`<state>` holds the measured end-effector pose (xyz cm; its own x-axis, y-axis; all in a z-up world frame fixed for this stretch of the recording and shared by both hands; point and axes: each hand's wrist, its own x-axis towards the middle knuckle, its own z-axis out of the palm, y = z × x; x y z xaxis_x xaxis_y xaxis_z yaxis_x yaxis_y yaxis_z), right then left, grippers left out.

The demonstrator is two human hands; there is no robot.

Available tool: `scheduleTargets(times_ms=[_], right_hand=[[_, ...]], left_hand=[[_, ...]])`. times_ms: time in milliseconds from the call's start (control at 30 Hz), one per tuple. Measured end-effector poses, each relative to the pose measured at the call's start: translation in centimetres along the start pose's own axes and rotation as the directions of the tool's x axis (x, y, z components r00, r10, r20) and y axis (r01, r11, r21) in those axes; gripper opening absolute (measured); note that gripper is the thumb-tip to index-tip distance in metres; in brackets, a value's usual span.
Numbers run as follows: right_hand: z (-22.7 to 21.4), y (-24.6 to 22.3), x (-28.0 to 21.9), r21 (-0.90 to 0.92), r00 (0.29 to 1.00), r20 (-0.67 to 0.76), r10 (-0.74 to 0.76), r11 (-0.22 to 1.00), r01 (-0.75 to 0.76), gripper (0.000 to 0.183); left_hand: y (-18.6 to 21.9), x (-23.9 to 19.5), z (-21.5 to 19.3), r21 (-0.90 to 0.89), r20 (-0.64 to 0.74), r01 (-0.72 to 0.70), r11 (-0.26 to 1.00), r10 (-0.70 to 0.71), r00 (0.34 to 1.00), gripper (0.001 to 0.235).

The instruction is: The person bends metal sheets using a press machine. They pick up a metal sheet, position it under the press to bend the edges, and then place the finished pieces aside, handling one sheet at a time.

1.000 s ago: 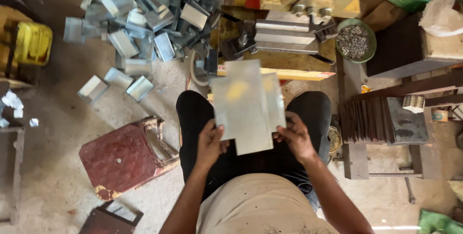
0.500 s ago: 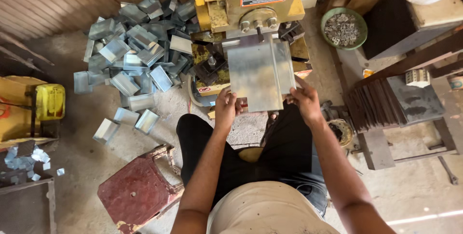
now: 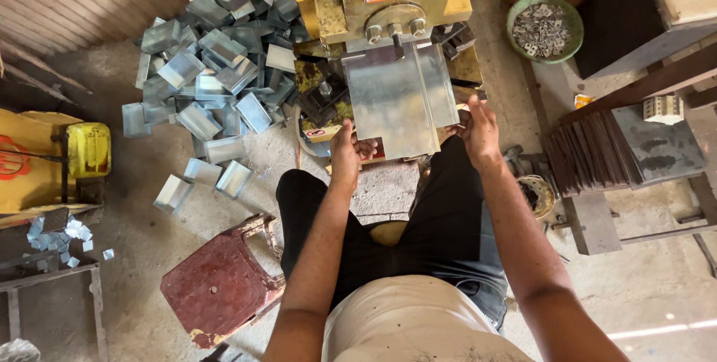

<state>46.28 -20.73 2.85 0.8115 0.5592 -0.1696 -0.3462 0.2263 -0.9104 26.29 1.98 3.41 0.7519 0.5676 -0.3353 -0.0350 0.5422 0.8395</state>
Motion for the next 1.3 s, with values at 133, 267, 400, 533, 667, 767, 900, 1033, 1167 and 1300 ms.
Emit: scheduleTargets(times_ms=[133, 267, 400, 533, 667, 767, 900, 1033, 1167, 1300], right_hand=[[0.6, -0.8, 0.7, 0.029, 0.997, -0.074, 0.023, 0.999, -0.02, 0.071], [1.7, -1.9, -0.1, 0.074, 0.997, 0.004, 0.076, 0.994, -0.076, 0.075], [1.7, -2.7, 0.2, 0.073, 0.994, 0.054, 0.098, 0.992, -0.102, 0.086], [1.0, -1.8, 3.8, 0.058, 0.959, 0.066, 0.276, 0.958, -0.279, 0.064], [0.8, -0.5, 7.1, 0.203, 0.978, 0.189, 0.093, 0.97, -0.132, 0.035], [1.3, -1.7, 7.2, 0.233, 0.98, 0.086, 0.177, 0.953, -0.192, 0.032], [1.7, -3.8, 4.8, -0.08, 0.994, -0.002, 0.111, 0.991, -0.111, 0.021], [2.6, -6.6, 2.2, -0.104, 0.976, -0.216, -0.015, 0.995, -0.007, 0.015], [3.8, -4.9, -3.6, 0.112, 0.988, -0.152, 0.029, 0.994, -0.012, 0.022], [2.2, -2.5, -9.9, -0.046, 0.864, 0.441, 0.242, 0.968, -0.247, 0.032]], left_hand=[[0.4, 0.5, 0.4, 0.013, -0.009, 0.018, 1.0, -0.018, 1.0, 0.083], [0.2, 0.4, 0.2, 0.015, -0.033, 0.044, 0.999, -0.044, 0.998, 0.087], [0.5, -0.2, -0.7, 0.106, 0.005, 0.034, 0.994, -0.035, 0.999, 0.097], [0.4, -0.6, -0.8, 0.137, 0.131, -0.113, 0.984, 0.095, 0.987, 0.094], [-0.6, -0.4, 0.4, 0.057, 0.27, -0.24, 0.969, 0.217, 0.938, 0.088], [-1.2, -0.1, 1.5, 0.149, 0.27, -0.356, 0.923, 0.308, 0.912, 0.085], [-2.7, -0.3, 2.0, 0.155, 0.243, -0.224, 0.962, 0.183, 0.953, 0.092], [-4.3, 0.7, 2.6, 0.118, 0.345, -0.279, 0.953, 0.224, 0.911, 0.097], [-7.3, -0.1, 4.0, -0.025, 0.606, -0.181, 0.983, 0.159, 0.78, 0.106], [-7.9, -0.6, 6.0, -0.285, 0.516, -0.065, 0.956, 0.21, 0.83, 0.101]])
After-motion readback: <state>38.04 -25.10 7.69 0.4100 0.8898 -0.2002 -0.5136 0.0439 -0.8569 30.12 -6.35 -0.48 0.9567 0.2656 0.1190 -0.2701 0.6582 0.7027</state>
